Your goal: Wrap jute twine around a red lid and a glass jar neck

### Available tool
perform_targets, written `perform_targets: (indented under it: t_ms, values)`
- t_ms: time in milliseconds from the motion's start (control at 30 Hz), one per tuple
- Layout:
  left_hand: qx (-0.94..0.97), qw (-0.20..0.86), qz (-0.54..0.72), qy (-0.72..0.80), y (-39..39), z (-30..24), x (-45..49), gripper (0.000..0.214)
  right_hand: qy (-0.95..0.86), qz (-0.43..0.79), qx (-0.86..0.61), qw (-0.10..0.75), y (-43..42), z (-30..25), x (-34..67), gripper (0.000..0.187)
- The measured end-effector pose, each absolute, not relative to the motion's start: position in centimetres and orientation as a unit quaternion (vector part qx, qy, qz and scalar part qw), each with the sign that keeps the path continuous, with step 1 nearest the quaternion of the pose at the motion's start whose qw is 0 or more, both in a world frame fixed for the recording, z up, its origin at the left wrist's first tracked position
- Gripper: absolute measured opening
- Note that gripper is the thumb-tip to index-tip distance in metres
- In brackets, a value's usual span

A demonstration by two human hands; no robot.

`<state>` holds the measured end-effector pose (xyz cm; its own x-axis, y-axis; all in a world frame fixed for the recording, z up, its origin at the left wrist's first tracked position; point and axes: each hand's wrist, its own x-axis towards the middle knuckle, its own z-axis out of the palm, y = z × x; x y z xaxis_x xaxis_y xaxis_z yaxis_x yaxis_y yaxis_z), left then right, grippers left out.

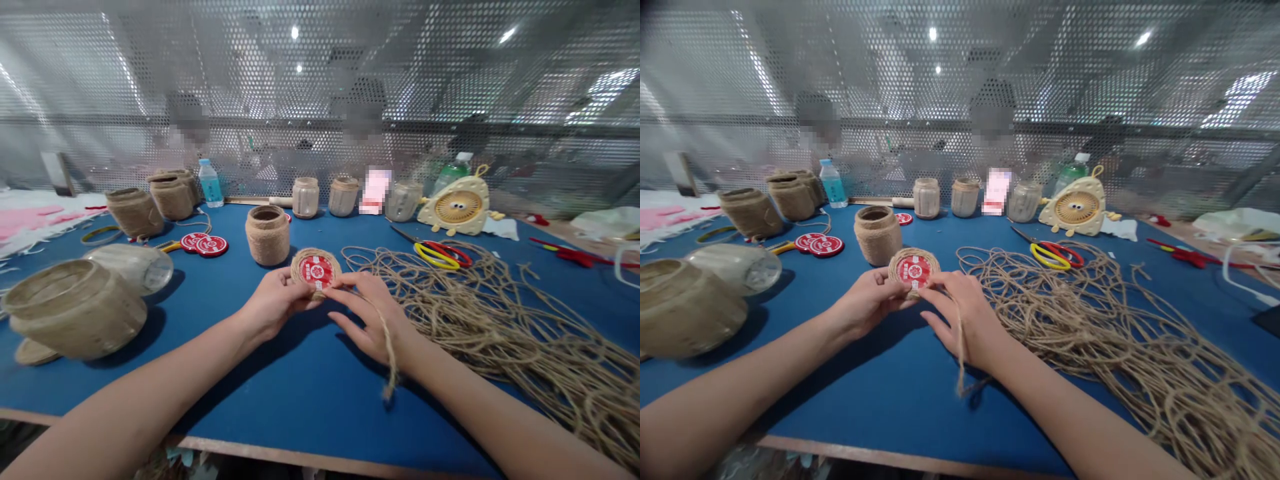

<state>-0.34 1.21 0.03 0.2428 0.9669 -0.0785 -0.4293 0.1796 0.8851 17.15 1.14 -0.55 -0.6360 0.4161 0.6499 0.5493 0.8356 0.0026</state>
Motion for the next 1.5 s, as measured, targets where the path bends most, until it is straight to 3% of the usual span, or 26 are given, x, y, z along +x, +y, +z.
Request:
perform_targets:
  t_ms: [133, 267, 367, 500, 600, 767, 933, 1067, 1133, 1233, 1333, 1500]
  values:
    - [0.420, 0.630, 0.548, 0.356, 2.1, 0.1, -1.0, 0.023, -0.894, -0.049, -0.312, 0.319, 1.8, -0.6, 17.5, 0.034]
    - [0.438, 0.597, 0.562, 0.368, 2.6, 0.1, -1.3, 0.027, -0.856, 0.067, -0.353, 0.371, 2.6, -0.1, 18.0, 0.030]
    - [0.440, 0.586, 0.565, 0.378, 2.7, 0.2, -1.3, 0.028, -0.799, 0.246, -0.385, 0.390, 3.0, 0.3, 18.2, 0.021]
    - [0.462, 0.570, 0.564, 0.379, 2.5, 0.2, -1.0, 0.026, -0.582, 0.609, -0.391, 0.370, 2.9, 0.6, 18.0, 0.018]
    - [0.491, 0.544, 0.560, 0.386, 2.3, 0.1, -0.9, 0.023, -0.451, 0.719, -0.391, 0.356, 2.7, 1.0, 17.8, 0.020]
    - [0.542, 0.519, 0.525, 0.402, 2.2, -0.2, -0.9, 0.027, -0.465, 0.685, -0.389, 0.403, 2.5, 1.4, 17.9, 0.014]
    - [0.599, 0.455, 0.488, 0.443, 2.0, -0.2, -0.9, 0.037, -0.512, 0.669, -0.398, 0.362, 1.9, 1.3, 17.5, 0.013]
    - [0.639, 0.393, 0.478, 0.457, 1.7, -0.1, -1.0, 0.035, -0.528, 0.666, -0.413, 0.328, 1.3, 1.2, 16.9, 0.021]
    - [0.648, 0.386, 0.475, 0.454, 1.6, -0.2, -1.0, 0.034, -0.540, 0.642, -0.430, 0.334, 1.3, 1.1, 16.8, 0.016]
    - [0.658, 0.401, 0.454, 0.447, 1.6, -0.5, -0.9, 0.034, -0.604, 0.540, -0.473, 0.348, 1.6, 1.1, 16.9, 0.006]
    - [0.672, 0.408, 0.433, 0.440, 1.6, -0.8, -0.8, 0.037, -0.719, 0.361, -0.493, 0.333, 1.9, 1.0, 17.3, 0.005]
    - [0.685, 0.415, 0.413, 0.433, 1.4, -0.8, -0.7, 0.039, -0.857, 0.105, -0.401, 0.306, 1.9, 0.7, 17.7, 0.008]
